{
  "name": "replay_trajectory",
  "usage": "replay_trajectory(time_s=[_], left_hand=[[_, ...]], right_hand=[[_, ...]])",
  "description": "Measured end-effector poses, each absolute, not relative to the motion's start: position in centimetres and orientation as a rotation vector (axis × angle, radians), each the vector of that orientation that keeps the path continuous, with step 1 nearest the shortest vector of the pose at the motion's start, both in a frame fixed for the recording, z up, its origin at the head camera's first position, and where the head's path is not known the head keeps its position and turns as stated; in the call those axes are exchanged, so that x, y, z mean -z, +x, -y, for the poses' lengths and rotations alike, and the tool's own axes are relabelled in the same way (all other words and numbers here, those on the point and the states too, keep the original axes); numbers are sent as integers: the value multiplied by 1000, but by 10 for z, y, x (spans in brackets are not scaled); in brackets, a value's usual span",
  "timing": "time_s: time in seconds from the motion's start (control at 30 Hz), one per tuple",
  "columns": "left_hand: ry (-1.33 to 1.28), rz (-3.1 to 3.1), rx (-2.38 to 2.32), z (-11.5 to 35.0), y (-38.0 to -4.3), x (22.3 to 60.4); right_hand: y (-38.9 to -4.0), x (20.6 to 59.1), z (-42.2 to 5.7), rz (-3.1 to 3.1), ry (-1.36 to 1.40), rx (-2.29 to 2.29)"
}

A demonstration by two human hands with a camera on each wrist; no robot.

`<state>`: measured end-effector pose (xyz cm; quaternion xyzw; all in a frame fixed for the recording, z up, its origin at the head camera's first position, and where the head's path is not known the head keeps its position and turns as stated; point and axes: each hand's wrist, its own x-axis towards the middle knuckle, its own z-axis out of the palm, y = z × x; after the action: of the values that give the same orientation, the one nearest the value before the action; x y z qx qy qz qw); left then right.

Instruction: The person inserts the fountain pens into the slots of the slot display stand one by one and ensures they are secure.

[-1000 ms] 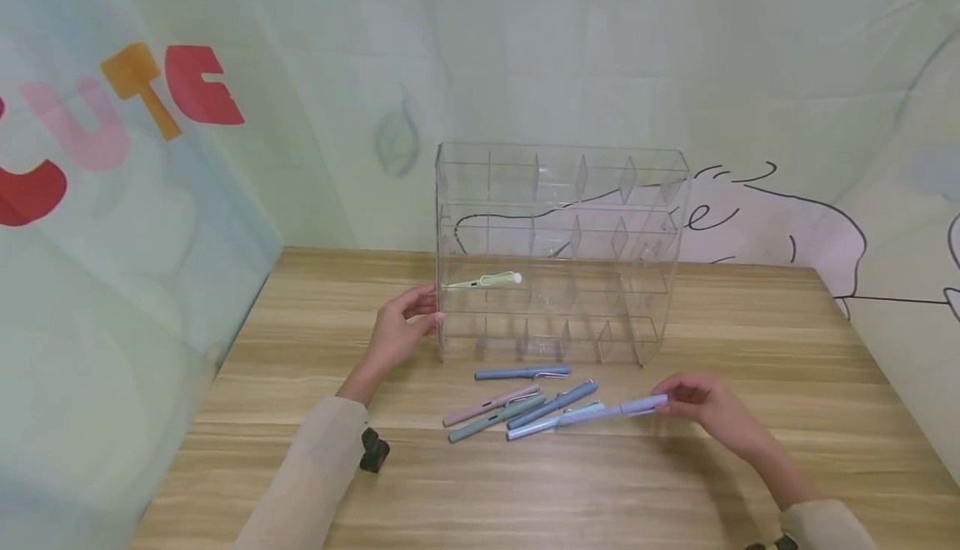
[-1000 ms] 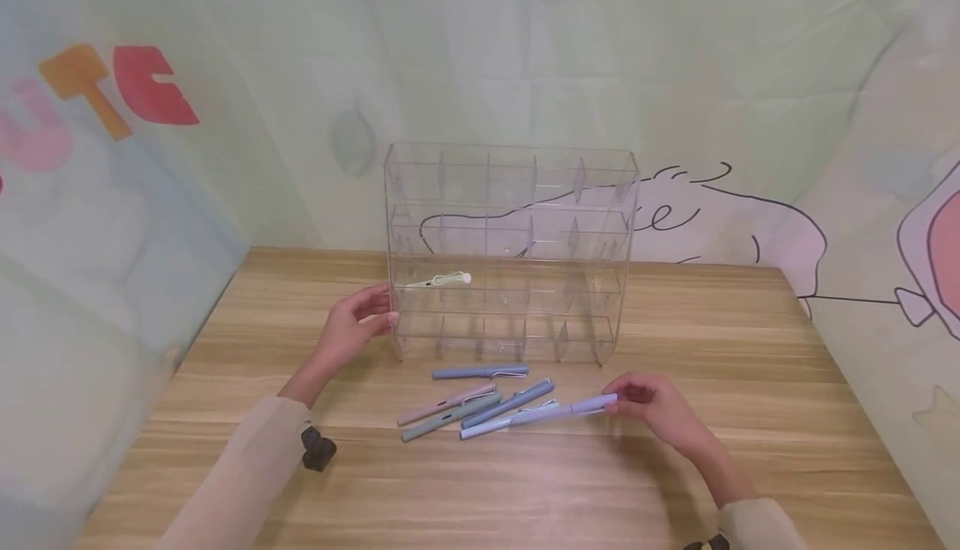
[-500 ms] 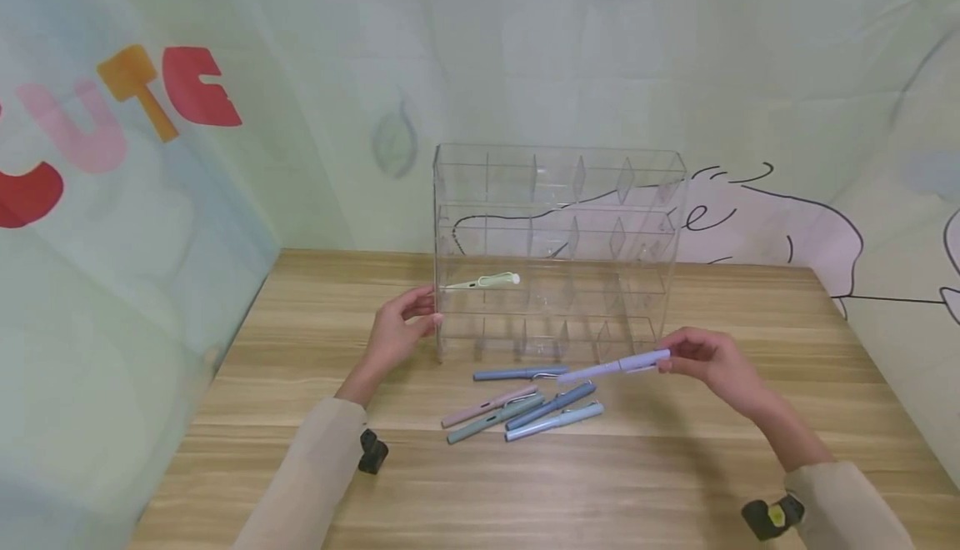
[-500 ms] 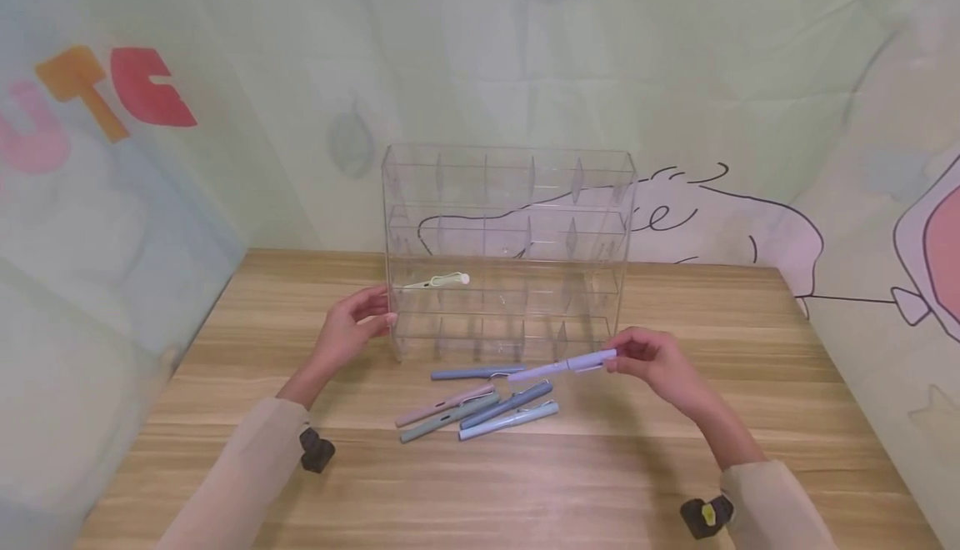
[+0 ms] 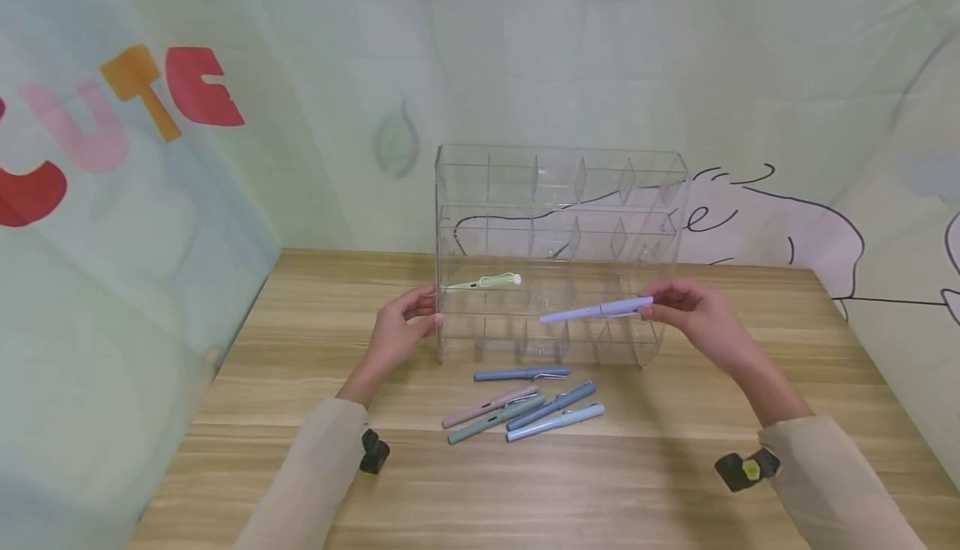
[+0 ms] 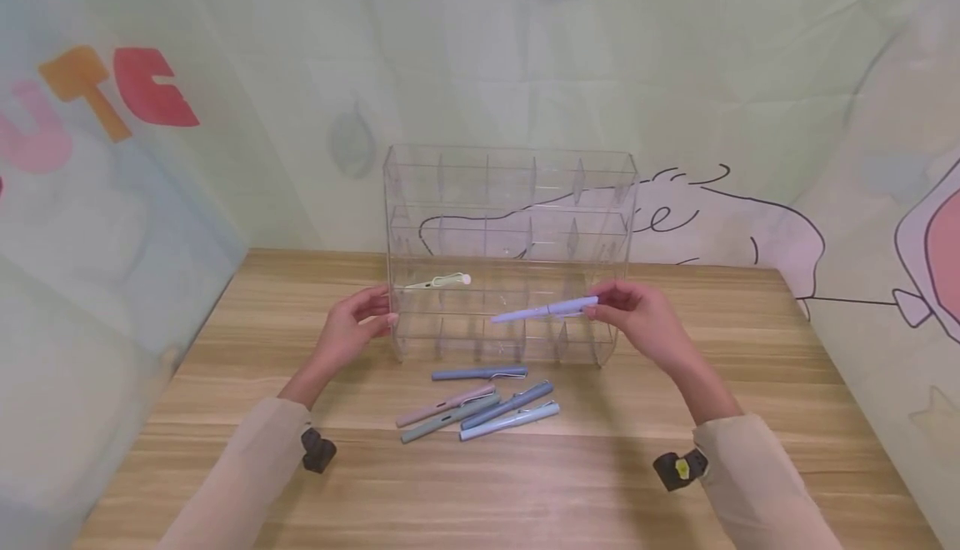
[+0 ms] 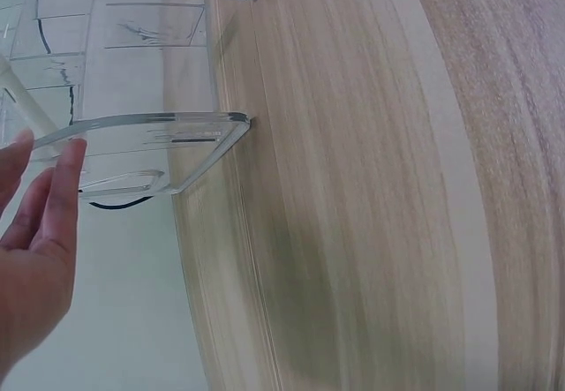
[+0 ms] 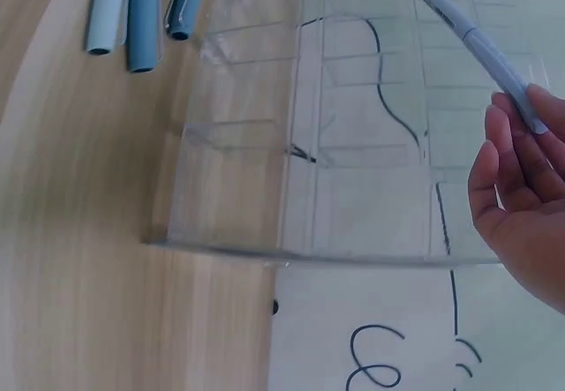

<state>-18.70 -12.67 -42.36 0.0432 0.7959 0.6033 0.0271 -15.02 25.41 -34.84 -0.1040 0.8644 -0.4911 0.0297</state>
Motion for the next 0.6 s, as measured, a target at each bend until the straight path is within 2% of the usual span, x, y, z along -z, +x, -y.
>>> replay_trajectory(time_s=[0.6], left_hand=[[138, -2467, -1874, 126, -187, 425]], right_hand=[[-176, 334, -207, -2693, -215, 1598]])
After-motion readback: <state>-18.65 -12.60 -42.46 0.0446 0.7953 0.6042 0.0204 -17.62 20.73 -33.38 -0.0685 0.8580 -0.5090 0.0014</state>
